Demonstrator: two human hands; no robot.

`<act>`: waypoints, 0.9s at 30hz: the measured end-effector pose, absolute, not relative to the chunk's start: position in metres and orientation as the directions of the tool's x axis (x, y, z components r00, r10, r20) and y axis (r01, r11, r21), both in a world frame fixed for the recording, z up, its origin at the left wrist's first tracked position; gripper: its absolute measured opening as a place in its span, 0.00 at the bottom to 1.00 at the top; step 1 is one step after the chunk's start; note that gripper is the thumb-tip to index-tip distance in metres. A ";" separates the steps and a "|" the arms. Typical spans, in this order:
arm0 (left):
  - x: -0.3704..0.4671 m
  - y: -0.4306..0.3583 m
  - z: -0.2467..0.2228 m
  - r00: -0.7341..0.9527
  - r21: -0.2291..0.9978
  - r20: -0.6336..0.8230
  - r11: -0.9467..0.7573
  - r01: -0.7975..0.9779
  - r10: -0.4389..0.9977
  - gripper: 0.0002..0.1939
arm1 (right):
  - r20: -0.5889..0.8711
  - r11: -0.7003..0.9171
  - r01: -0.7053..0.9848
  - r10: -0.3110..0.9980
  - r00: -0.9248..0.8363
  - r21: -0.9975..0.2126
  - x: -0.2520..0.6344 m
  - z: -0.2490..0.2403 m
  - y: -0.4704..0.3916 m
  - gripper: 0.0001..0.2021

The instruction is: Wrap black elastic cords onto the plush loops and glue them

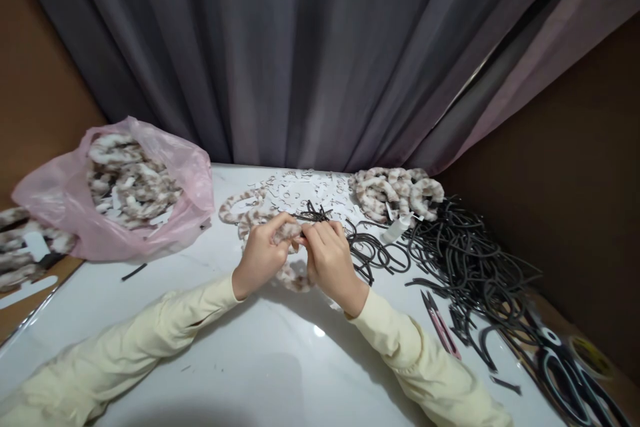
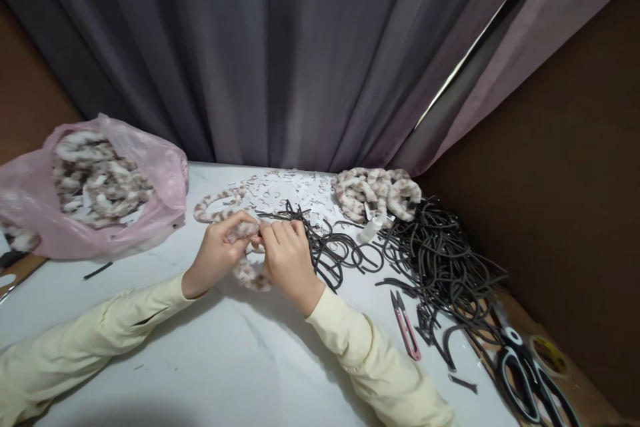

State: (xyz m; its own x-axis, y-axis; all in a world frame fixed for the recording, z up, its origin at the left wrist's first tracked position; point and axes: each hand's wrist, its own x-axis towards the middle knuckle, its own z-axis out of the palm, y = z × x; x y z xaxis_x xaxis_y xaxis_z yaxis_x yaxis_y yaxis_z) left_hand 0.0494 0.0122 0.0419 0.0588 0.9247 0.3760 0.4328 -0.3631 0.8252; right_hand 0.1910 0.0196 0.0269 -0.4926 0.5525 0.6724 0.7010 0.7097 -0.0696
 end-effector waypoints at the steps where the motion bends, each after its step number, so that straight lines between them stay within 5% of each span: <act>1: 0.049 0.013 0.043 0.055 0.829 0.377 -0.363 0.425 0.925 0.09 | 0.680 0.713 0.697 0.548 -0.487 -0.076 0.190 0.027 0.020 0.10; 9: 0.047 0.016 0.049 0.060 0.868 0.353 -0.351 0.352 0.934 0.05 | 0.788 0.717 0.697 0.441 -0.429 -0.022 0.191 0.027 0.020 0.07; 14: 0.047 0.025 0.049 0.017 0.985 0.156 -0.157 0.076 0.988 0.03 | 0.746 0.772 0.631 0.375 -0.550 0.077 0.194 0.033 0.007 0.09; 22: 0.049 0.030 0.043 -0.023 0.990 -0.033 0.029 -0.137 0.999 0.04 | 0.394 0.558 0.799 0.802 -0.449 -0.223 0.185 0.036 0.004 0.16; 27: 0.050 0.029 0.040 -0.047 0.997 0.051 -0.054 -0.056 0.998 0.06 | 0.147 0.400 0.681 0.905 -0.398 -0.614 0.184 0.032 0.013 0.07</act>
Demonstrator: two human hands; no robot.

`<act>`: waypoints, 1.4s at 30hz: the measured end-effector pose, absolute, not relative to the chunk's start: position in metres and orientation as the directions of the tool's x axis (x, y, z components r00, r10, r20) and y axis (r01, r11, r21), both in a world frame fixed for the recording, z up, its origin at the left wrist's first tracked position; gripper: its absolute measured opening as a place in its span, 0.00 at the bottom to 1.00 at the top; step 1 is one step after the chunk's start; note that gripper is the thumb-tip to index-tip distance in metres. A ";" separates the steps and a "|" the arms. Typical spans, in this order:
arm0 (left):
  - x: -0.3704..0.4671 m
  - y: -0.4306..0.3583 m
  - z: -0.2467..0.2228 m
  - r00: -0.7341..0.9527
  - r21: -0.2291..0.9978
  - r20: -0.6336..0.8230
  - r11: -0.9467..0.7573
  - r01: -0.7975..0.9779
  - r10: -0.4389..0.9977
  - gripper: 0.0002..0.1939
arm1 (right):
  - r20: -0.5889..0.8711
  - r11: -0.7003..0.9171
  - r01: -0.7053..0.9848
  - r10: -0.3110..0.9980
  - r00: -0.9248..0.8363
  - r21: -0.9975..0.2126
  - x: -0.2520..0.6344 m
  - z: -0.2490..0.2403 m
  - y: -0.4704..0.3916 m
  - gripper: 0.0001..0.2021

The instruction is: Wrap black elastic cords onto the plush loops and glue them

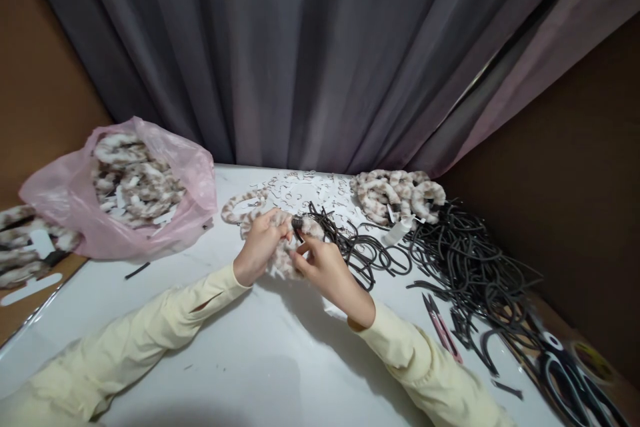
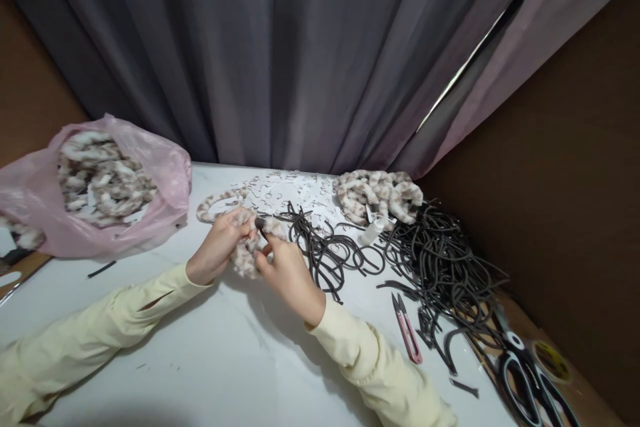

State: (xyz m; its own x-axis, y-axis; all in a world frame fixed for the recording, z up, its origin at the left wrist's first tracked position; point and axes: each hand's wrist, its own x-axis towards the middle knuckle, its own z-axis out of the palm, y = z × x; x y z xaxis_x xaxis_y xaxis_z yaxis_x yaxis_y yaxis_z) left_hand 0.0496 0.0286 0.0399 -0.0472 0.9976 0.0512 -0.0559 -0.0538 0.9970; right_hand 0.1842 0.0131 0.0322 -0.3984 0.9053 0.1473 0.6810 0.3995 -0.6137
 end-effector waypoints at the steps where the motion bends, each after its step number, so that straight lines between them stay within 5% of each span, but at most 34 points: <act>1: 0.050 0.028 0.040 -0.044 0.996 0.089 -0.089 -0.016 0.995 0.05 | 0.133 0.371 0.644 0.912 -0.387 -0.669 0.184 0.031 0.015 0.07; 7: 0.049 0.021 0.041 -0.049 0.905 0.321 -0.292 0.309 0.946 0.01 | 0.143 0.259 0.489 0.954 -0.262 -0.833 0.178 0.021 0.017 0.12; 12: 0.046 0.023 0.027 0.033 0.691 0.527 -0.451 0.566 0.849 0.12 | 0.137 0.286 0.494 0.939 -0.317 -0.821 0.180 0.029 0.010 0.13; 18: 0.043 0.030 0.016 0.240 0.411 0.708 -0.664 0.624 0.664 0.14 | 0.273 0.507 0.701 0.862 -0.428 -0.502 0.189 0.044 0.004 0.10; 25: 0.042 0.032 0.021 0.296 0.469 0.622 -0.648 0.601 0.725 0.12 | 0.366 0.519 0.841 0.820 -0.441 -0.150 0.195 0.053 0.006 0.11; 32: 0.044 0.024 0.036 0.311 0.587 0.579 -0.650 0.483 0.754 0.10 | 0.374 0.495 0.819 0.846 -0.379 -0.290 0.202 0.055 0.022 0.10; 42: 0.043 0.024 0.030 0.437 0.420 0.667 -0.789 0.449 0.604 0.13 | 0.346 0.555 0.648 0.832 -0.434 -0.521 0.207 0.056 0.026 0.10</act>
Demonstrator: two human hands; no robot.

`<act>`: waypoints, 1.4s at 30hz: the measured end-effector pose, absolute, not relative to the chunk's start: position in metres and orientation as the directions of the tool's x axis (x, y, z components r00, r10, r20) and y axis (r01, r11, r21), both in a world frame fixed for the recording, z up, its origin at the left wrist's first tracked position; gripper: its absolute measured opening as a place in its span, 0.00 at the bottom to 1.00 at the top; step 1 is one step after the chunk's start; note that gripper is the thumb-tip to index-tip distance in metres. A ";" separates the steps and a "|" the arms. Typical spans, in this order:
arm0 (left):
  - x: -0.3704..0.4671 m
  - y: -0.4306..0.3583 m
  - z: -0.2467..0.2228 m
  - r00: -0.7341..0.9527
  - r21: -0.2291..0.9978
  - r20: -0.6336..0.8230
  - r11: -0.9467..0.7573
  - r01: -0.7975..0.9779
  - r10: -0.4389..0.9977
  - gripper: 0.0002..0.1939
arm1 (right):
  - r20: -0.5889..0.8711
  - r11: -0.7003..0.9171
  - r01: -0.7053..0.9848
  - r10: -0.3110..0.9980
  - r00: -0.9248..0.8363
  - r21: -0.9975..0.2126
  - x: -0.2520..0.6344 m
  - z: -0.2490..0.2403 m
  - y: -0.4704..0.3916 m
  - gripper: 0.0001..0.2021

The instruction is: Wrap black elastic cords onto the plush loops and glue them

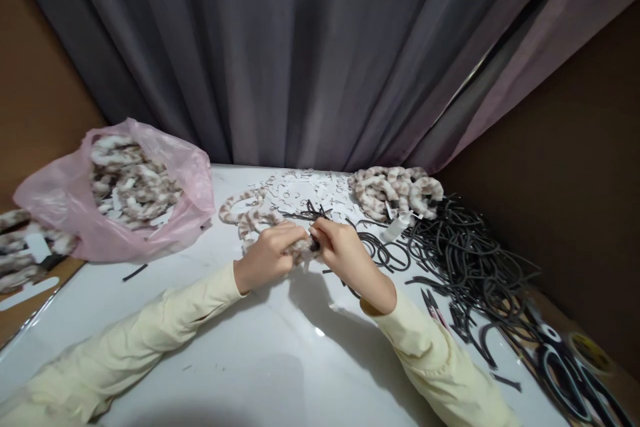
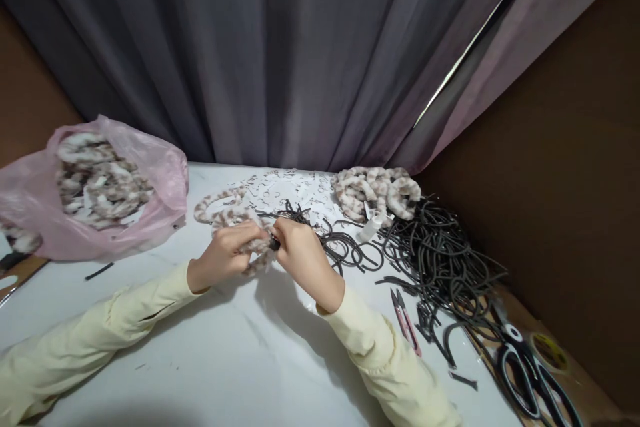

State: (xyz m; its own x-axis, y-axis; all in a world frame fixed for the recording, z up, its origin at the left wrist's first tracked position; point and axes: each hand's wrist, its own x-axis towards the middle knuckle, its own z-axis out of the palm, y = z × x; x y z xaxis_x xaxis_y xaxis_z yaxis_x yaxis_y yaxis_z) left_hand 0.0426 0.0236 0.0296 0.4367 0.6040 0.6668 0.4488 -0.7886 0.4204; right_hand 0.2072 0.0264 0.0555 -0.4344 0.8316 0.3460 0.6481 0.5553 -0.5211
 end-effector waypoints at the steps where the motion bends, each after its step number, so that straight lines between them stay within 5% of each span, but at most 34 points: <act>1: 0.043 0.024 0.029 0.445 0.403 0.672 -0.797 0.451 0.592 0.14 | 0.327 0.533 0.641 0.846 -0.421 -0.552 0.207 0.056 0.026 0.10; 8: 0.039 0.026 0.029 0.422 0.328 0.747 -0.836 0.440 0.514 0.16 | -0.031 0.108 0.304 0.908 -0.418 -0.947 0.206 0.065 0.026 0.08; 12: 0.038 0.027 0.030 0.469 0.225 0.765 -0.866 0.447 0.441 0.12 | -0.147 -0.108 0.107 0.846 -0.513 -0.988 0.208 0.068 0.030 0.15; 17: 0.038 0.025 0.033 0.525 0.018 0.798 -0.883 0.470 0.296 0.11 | -0.133 -0.073 0.125 0.792 -0.596 -0.989 0.213 0.069 0.030 0.20; 24: 0.033 0.023 0.043 0.756 -0.533 0.630 -0.808 0.253 -0.178 0.15 | -0.171 0.025 0.297 0.770 -0.614 -0.954 0.220 0.071 0.024 0.12; 29: 0.030 0.033 0.052 0.803 -0.618 0.464 -0.786 -0.009 -0.374 0.17 | -0.172 0.019 0.301 0.785 -0.595 -0.953 0.224 0.064 0.013 0.09; 34: 0.029 0.029 0.050 0.842 -0.401 0.492 -0.916 -0.007 -0.222 0.12 | 0.140 0.276 0.276 0.894 -0.427 -0.921 0.227 0.045 -0.008 0.06; 37: 0.029 0.014 0.048 0.801 0.098 0.540 -0.965 0.243 0.256 0.07 | 0.430 0.532 0.349 0.840 -0.329 -0.772 0.229 0.033 -0.023 0.04; 39: 0.031 0.004 0.050 0.748 0.452 0.370 -0.810 0.374 0.551 0.18 | 0.577 0.650 0.375 0.760 -0.300 -0.661 0.230 0.026 -0.030 0.07; 42: 0.036 -0.005 0.054 0.744 0.692 0.132 -0.599 0.404 0.655 0.18 | 0.690 0.748 0.411 0.652 -0.313 -0.521 0.233 0.017 -0.034 0.13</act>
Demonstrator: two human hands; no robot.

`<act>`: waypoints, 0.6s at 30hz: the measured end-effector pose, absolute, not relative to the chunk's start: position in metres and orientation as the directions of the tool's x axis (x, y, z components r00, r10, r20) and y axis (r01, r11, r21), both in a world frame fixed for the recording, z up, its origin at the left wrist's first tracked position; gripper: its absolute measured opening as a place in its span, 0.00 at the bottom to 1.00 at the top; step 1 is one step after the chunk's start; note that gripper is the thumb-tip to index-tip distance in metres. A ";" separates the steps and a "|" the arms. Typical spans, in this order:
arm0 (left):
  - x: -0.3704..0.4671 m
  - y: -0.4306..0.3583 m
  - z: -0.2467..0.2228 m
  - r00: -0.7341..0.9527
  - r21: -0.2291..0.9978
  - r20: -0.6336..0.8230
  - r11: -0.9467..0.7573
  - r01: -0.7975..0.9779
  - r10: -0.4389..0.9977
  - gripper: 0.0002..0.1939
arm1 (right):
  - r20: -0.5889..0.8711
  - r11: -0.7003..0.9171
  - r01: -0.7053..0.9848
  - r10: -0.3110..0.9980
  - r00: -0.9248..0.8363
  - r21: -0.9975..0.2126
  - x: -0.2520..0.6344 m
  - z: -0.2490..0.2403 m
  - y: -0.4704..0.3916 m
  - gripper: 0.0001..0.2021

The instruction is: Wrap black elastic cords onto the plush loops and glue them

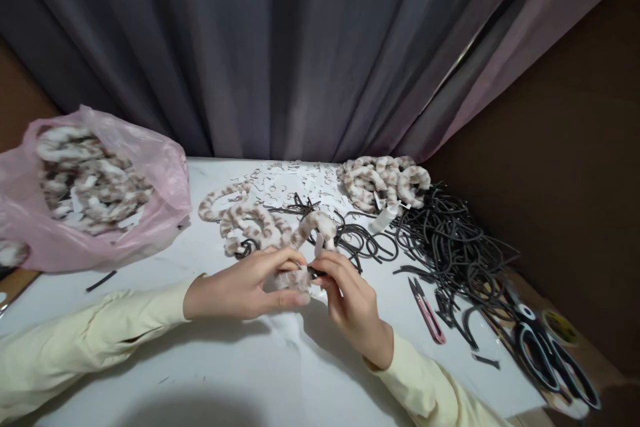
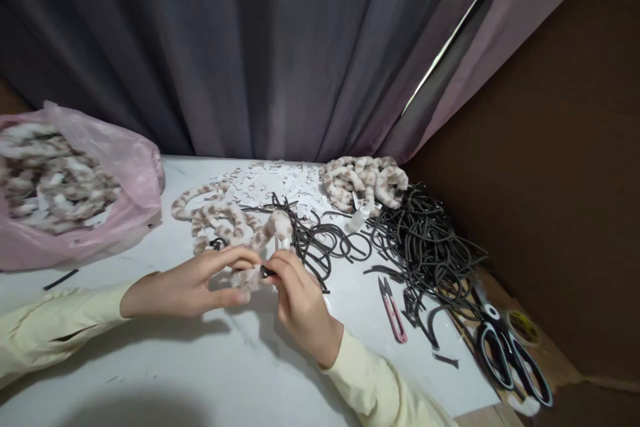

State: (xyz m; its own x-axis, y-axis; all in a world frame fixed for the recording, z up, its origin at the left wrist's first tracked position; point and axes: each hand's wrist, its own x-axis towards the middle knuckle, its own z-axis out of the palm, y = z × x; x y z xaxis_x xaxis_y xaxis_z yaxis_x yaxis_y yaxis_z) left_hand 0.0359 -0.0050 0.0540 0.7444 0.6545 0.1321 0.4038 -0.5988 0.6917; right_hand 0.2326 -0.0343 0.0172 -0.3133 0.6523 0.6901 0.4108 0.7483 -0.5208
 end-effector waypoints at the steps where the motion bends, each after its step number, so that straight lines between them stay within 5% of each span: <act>1: 0.038 -0.006 0.054 0.750 0.706 0.104 -0.579 0.407 0.654 0.15 | 0.709 0.767 0.419 0.627 -0.324 -0.487 0.233 0.015 -0.035 0.14; 18: 0.039 -0.006 0.039 0.746 0.697 0.153 -0.606 0.384 0.649 0.12 | 0.679 0.777 0.402 0.623 -0.388 -0.483 0.235 0.007 -0.030 0.14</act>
